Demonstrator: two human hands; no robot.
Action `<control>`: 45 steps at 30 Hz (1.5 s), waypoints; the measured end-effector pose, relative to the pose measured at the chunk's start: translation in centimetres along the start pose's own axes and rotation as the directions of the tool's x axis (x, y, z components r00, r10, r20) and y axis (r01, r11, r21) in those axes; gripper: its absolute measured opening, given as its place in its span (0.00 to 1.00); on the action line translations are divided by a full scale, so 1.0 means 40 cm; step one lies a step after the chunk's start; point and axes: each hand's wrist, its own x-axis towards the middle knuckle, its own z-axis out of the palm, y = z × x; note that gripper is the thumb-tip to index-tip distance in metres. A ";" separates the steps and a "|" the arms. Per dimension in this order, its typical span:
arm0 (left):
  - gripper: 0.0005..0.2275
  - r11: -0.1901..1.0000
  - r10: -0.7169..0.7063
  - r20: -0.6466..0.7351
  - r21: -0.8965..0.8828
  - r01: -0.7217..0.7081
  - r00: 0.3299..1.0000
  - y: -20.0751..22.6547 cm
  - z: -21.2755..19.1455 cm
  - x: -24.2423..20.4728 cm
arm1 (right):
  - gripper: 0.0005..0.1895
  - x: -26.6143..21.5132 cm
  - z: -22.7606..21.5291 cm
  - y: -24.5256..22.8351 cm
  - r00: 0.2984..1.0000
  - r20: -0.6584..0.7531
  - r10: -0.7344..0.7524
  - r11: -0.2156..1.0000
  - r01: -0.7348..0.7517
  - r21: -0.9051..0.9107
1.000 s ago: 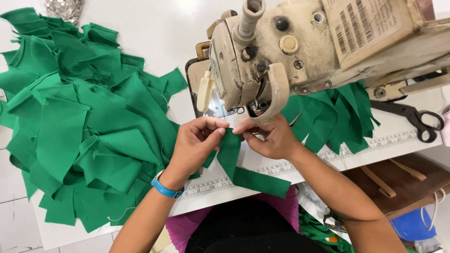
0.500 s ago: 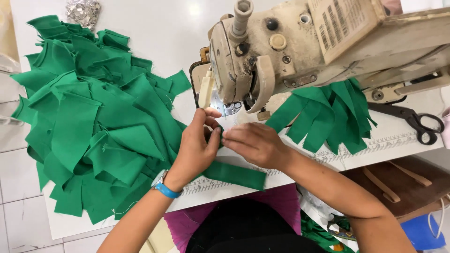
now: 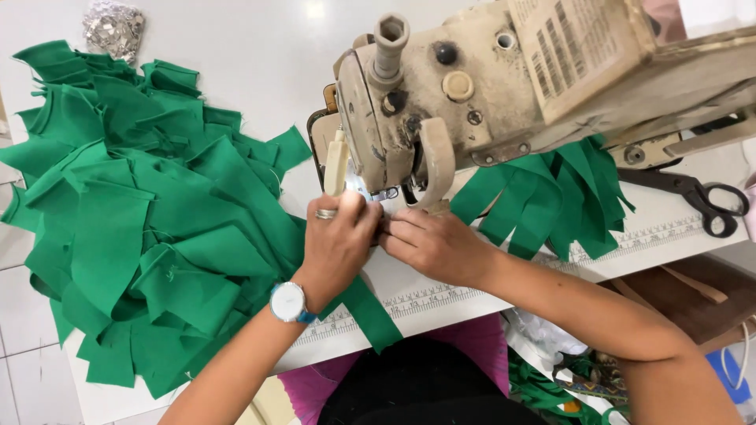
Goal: Sewing multiple green fabric strips using an industrial sewing machine.
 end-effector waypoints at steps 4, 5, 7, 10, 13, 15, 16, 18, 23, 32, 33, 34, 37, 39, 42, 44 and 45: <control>0.06 0.997 0.039 -0.007 0.072 -0.038 0.999 0.035 -0.070 0.030 | 0.08 -0.042 0.026 0.010 0.999 0.035 0.027 0.999 -0.027 0.022; 0.08 0.994 0.048 -0.006 0.096 -0.047 0.999 0.037 -0.087 0.039 | 0.06 -0.039 0.021 0.015 0.999 0.041 0.029 1.000 -0.029 0.004; 0.11 0.992 0.054 -0.001 0.118 -0.054 0.999 0.030 -0.096 0.048 | 0.05 -0.029 0.021 0.025 0.998 0.048 0.033 0.999 -0.033 -0.010; 0.11 0.995 0.053 -0.015 0.087 -0.051 0.998 0.003 -0.062 0.041 | 0.04 -0.020 0.036 0.043 1.000 -0.008 0.003 0.999 -0.004 -0.051; 0.10 0.997 0.060 0.038 0.048 -0.062 0.997 -0.016 -0.039 0.038 | 0.11 -0.044 0.062 0.052 0.999 0.023 0.048 0.984 -0.043 -0.174; 0.10 0.997 0.064 0.110 0.039 -0.068 0.992 -0.021 -0.059 0.061 | 0.16 -0.068 0.094 0.055 0.995 0.026 0.096 0.981 -0.091 -0.172; 0.10 0.997 0.065 0.111 0.036 -0.069 0.992 -0.023 -0.057 0.060 | 0.16 -0.071 0.095 0.054 0.995 0.027 0.099 0.981 -0.093 -0.172; 0.09 0.999 0.048 0.130 0.004 -0.049 0.990 -0.024 -0.053 0.057 | 0.18 -0.080 0.096 0.053 0.991 0.048 0.126 0.978 -0.116 -0.172; 0.09 0.999 0.040 0.085 0.008 -0.041 0.996 -0.026 -0.061 0.077 | 0.20 -0.080 0.090 0.055 0.990 0.056 0.128 0.971 -0.114 -0.210; 0.10 0.998 0.032 0.049 0.048 -0.034 0.998 -0.025 -0.083 0.087 | 0.22 -0.079 0.078 0.058 0.990 0.090 0.108 0.983 -0.094 -0.156; 0.10 0.999 0.020 0.053 0.043 -0.022 0.998 -0.025 -0.081 0.083 | 0.22 -0.085 0.082 0.059 0.990 0.096 0.102 0.985 -0.087 -0.148; 0.10 0.999 0.019 0.053 0.045 -0.021 0.998 -0.026 -0.075 0.079 | 0.22 -0.089 0.084 0.060 0.990 0.095 0.101 0.985 -0.086 -0.147; 0.07 0.996 0.023 0.065 0.087 -0.028 0.998 -0.024 -0.072 0.076 | 0.24 -0.084 0.083 0.061 0.987 0.130 0.097 0.985 -0.077 -0.153; 0.08 0.987 0.033 0.081 0.154 -0.045 0.996 -0.020 -0.085 0.080 | 0.22 -0.055 0.078 0.057 0.988 0.104 0.113 0.988 -0.101 -0.116; 0.07 0.978 0.052 0.095 0.197 -0.070 0.994 -0.011 -0.080 0.076 | 0.22 -0.065 0.075 0.061 0.989 0.116 0.092 0.988 -0.076 -0.136; 0.07 0.974 0.054 0.105 0.216 -0.076 0.993 -0.005 -0.078 0.073 | 0.20 -0.071 0.081 0.061 0.989 0.124 0.085 0.987 -0.067 -0.143; 0.07 0.969 0.059 0.117 0.234 -0.085 0.991 -0.001 -0.076 0.072 | 0.19 -0.075 0.084 0.062 0.988 0.129 0.081 0.987 -0.061 -0.150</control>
